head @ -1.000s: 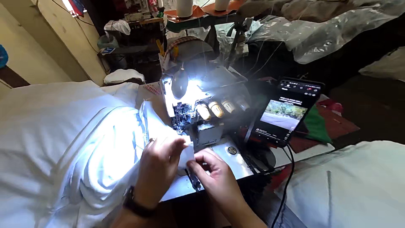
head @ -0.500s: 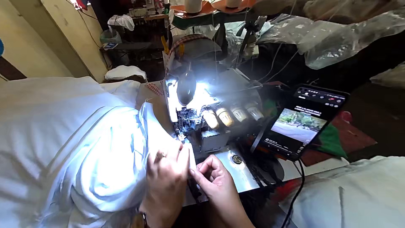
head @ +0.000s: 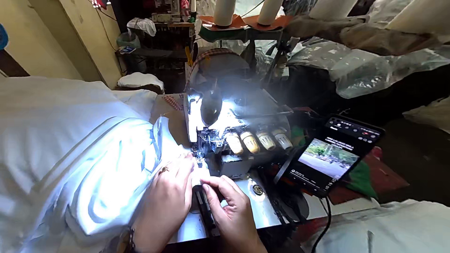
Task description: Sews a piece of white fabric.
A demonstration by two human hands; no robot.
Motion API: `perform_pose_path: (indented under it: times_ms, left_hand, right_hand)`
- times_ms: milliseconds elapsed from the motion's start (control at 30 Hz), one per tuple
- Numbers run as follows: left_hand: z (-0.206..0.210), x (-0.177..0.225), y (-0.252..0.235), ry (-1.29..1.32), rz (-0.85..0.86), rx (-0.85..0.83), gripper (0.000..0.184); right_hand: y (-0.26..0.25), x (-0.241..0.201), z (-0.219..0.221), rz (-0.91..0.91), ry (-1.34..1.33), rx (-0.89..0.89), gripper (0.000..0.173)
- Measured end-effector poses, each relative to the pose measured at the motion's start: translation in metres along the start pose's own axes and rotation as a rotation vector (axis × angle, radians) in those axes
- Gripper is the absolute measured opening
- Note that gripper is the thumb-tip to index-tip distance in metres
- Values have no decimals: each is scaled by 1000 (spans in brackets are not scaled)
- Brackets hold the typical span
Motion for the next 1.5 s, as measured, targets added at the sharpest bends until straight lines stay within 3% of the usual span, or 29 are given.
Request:
perform_pose_path:
  times_ms: [133, 233, 333, 433, 533, 600, 767, 833, 967, 1067, 1133, 1167, 1233, 1367, 1500]
  left_hand:
    - [-5, -33, -39, 108, -185, -148, 17]
    - [2, -57, -65, 134, -281, -125, 21]
    - [10, -69, -66, 238, -344, 9, 13]
    - [5, -62, -38, 316, -324, 266, 14]
    - [-4, -37, -3, 318, -263, 530, 13]
    - [-6, -12, 18, 338, -163, 581, 6]
    - [-3, 32, 41, 261, 35, 511, 9]
    - [-1, 34, 45, 205, 75, 516, 12]
    - [4, 33, 68, -38, 123, 483, 24]
    - [8, 26, 89, -178, -6, 325, 36]
    - [-2, 19, 96, -25, -145, 179, 36]
    - [-8, 13, 100, 136, -240, 117, 34]
    - [-13, 2, 109, 371, -364, 72, 35]
    - [-8, -13, 109, 532, -367, 37, 28]
    - [-16, -17, 96, 592, -471, 0, 32]
  right_hand:
    - [0, -3, -2, -3, 31, -14, 16]
    - [5, -8, -4, 8, 36, -57, 16]
    - [6, -11, -9, 25, 26, -92, 16]
    - [3, -15, -14, 40, 19, -104, 16]
    - [-1, -19, -13, 34, -4, -93, 17]
    - [-3, -22, -7, 2, -44, -103, 21]
    - [-2, -16, 3, -155, -85, -232, 28]
    - [-2, -7, -4, -140, -18, -191, 22]
    - [-11, 6, -34, -80, 206, -84, 24]
    - [1, -20, -41, -106, 173, -280, 20]
    - [13, -50, -44, -120, 53, -529, 13]
    - [18, -58, -46, -115, 53, -568, 13]
    - [19, -49, -56, -134, 180, -421, 18]
    - [3, 6, -105, -64, 660, 206, 31]
    - [-3, 39, -154, 43, 830, 374, 31]
Point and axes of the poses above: each hand's wrist, its own y-axis away from the middle knuckle, its own z-axis out of the palm, x = y × z, the point moved 2 cm from there along -y, towards the middle knuckle, and after that the axes turned 15 degrees about z, right-handed, at the moved point
